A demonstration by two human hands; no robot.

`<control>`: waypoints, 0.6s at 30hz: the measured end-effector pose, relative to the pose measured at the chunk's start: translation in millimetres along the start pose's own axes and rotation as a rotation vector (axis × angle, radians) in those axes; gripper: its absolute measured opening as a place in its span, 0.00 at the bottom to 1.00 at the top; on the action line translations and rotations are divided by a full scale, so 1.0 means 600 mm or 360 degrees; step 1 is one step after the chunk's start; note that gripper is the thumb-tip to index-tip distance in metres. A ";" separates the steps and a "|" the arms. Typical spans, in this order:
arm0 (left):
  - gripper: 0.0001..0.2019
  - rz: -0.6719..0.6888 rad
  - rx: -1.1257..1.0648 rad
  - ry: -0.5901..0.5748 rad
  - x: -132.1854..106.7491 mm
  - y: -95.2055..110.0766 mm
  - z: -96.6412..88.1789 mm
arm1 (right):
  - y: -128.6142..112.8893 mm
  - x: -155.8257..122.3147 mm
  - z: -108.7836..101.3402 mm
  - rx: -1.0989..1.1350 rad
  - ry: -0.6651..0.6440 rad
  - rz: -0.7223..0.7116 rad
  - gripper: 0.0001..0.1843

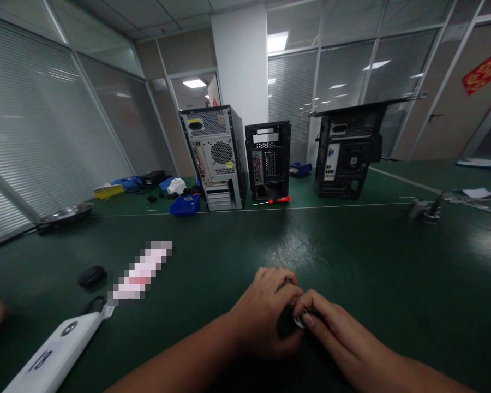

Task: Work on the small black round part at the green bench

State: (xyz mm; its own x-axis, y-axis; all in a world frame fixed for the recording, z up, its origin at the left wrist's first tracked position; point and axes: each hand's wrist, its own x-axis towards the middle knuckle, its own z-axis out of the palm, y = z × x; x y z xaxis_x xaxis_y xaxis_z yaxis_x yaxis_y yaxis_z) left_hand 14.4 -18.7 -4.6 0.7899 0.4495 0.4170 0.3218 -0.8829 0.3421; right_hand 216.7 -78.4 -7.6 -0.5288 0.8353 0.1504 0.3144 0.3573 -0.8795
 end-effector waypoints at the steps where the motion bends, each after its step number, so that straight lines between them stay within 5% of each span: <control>1: 0.16 -0.0006 -0.0003 -0.0009 0.000 0.000 0.001 | 0.001 0.001 0.000 0.0011 0.0005 -0.0011 0.23; 18: 0.17 -0.0034 -0.0027 -0.0088 0.001 0.003 -0.001 | 0.006 -0.011 0.001 -0.0077 0.0079 -0.0015 0.23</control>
State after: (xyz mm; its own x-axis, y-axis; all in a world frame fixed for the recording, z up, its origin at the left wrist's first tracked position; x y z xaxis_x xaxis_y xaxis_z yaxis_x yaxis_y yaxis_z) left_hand 15.5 -20.1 -3.1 0.8109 0.4597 0.3622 0.3304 -0.8704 0.3650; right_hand 220.6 -82.8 -12.2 -0.4926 0.8510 0.1821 0.3479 0.3843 -0.8551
